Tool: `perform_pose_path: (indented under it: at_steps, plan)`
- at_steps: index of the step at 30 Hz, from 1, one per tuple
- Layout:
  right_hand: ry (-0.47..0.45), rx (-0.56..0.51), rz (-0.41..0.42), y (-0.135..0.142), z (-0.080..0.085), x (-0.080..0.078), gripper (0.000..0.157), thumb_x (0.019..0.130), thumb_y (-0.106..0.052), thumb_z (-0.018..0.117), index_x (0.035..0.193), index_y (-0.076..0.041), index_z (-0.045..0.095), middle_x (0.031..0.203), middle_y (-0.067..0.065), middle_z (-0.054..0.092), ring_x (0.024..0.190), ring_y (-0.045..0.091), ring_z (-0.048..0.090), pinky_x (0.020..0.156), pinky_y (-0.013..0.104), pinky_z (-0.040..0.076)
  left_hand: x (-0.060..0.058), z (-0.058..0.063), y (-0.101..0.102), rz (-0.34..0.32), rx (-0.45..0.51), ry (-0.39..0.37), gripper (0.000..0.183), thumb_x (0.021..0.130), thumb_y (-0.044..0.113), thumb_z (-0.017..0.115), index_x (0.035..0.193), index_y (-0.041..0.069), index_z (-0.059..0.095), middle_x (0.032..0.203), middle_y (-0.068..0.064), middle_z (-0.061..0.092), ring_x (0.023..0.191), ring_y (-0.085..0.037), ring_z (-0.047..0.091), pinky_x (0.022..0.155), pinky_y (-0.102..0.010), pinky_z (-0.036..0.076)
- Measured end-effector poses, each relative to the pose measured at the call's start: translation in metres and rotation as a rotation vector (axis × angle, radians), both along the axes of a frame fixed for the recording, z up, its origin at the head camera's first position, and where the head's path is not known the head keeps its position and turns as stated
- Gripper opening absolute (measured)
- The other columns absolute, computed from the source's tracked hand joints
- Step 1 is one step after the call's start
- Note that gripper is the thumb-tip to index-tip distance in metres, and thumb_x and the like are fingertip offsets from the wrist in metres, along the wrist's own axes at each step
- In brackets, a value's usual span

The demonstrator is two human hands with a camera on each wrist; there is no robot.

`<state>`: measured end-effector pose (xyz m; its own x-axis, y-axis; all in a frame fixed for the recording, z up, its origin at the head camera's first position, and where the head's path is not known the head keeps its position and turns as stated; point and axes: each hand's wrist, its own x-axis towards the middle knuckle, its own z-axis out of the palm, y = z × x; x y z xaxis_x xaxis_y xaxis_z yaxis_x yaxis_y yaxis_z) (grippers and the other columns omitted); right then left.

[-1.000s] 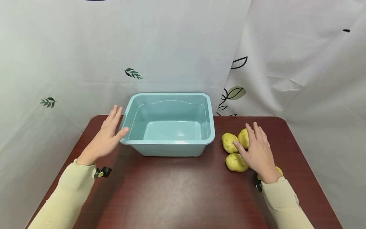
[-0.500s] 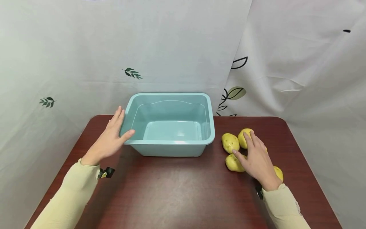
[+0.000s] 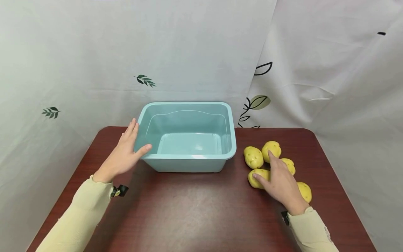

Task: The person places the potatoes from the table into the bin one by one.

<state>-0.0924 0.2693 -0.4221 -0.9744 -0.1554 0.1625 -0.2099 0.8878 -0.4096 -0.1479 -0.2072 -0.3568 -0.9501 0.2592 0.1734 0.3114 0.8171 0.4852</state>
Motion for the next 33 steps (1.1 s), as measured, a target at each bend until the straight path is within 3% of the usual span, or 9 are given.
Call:
perform_pose_path:
  at_steps: [9, 15, 26, 33]
  plan:
    - [-0.007, 0.015, 0.018, -0.002, -0.007, 0.004, 0.098, 0.074, -0.053, 0.071, 0.131, 0.017, 0.035, 0.117, 0.035, 0.05, 0.106, 0.047, 0.046, 0.085, 0.058, 0.037, 0.0, -0.004, 0.001, 0.026, -0.033, 0.04, 0.098, 0.085, 0.063, 0.049, 0.147, 0.0, 0.006, 0.154, -0.001, -0.008, 0.141, -0.018, -0.007, 0.11, -0.05, 0.005]
    - [0.018, 0.043, 0.049, -0.002, -0.012, 0.003, 0.088, 0.068, -0.04, 0.08, 0.125, 0.015, 0.043, 0.114, 0.032, 0.053, 0.102, 0.045, 0.048, 0.085, 0.056, 0.038, -0.001, -0.007, 0.002, 0.049, -0.033, 0.047, 0.105, 0.08, 0.067, 0.053, 0.147, -0.001, 0.008, 0.155, -0.002, -0.007, 0.141, -0.018, -0.006, 0.111, -0.048, 0.006]
    - [-0.107, 0.141, 0.089, -0.004, -0.011, 0.006, 0.085, 0.063, -0.023, 0.085, 0.127, 0.014, 0.043, 0.126, 0.032, 0.046, 0.114, 0.048, 0.041, 0.092, 0.057, 0.035, -0.001, -0.008, 0.004, 0.061, -0.025, 0.043, 0.111, 0.075, 0.07, 0.056, 0.147, -0.002, 0.009, 0.155, -0.004, -0.003, 0.141, -0.018, -0.003, 0.111, -0.048, 0.008]
    - [-0.09, 0.14, 0.115, -0.003, -0.012, 0.009, 0.079, 0.06, -0.011, 0.085, 0.125, 0.013, 0.046, 0.122, 0.03, 0.05, 0.112, 0.046, 0.044, 0.091, 0.056, 0.036, 0.0, -0.008, 0.004, 0.06, -0.009, 0.043, 0.112, 0.074, 0.07, 0.057, 0.147, -0.001, 0.009, 0.155, -0.004, -0.002, 0.142, -0.019, -0.001, 0.112, -0.041, 0.004]
